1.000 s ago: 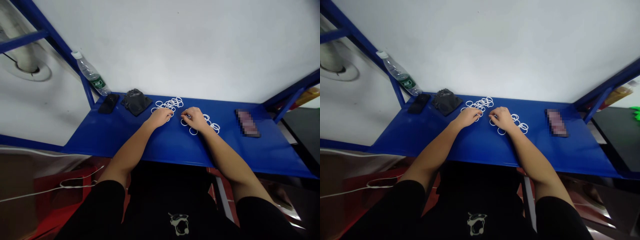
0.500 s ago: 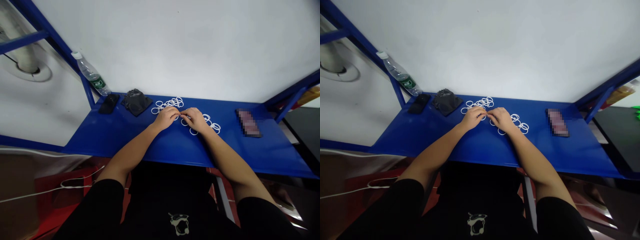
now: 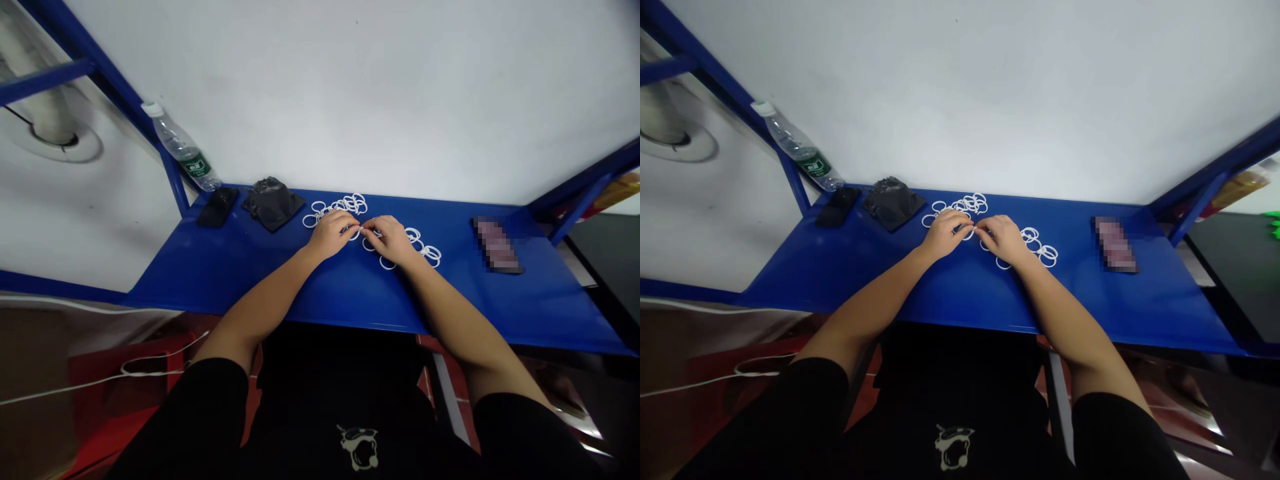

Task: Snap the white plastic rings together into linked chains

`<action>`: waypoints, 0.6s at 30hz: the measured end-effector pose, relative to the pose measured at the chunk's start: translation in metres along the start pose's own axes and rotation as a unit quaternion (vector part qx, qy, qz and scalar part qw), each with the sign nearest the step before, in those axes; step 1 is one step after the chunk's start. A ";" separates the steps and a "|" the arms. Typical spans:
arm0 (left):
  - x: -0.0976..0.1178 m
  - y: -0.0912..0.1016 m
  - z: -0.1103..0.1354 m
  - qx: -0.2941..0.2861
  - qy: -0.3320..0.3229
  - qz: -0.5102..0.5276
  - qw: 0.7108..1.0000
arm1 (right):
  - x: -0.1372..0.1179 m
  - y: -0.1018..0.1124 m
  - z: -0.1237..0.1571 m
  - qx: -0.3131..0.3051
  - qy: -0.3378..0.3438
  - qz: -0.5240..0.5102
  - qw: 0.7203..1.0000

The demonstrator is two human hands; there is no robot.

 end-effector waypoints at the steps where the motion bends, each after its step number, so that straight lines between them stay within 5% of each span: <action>1: 0.000 0.000 0.000 -0.008 -0.002 0.001 1.000 | -0.001 0.000 0.000 0.004 0.003 -0.002 1.000; 18: 0.000 -0.005 0.001 -0.042 0.000 0.046 0.998 | -0.002 -0.003 0.001 0.027 0.003 -0.032 0.999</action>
Point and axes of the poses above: each hand's wrist, its own z-axis away from the middle knuckle, its own y-axis out of the back of the hand, x = y × z, the point moved 2 cm from there along -z, towards the middle knuckle, and after that the axes turned 5 degrees about -z, right-handed, at the moved point
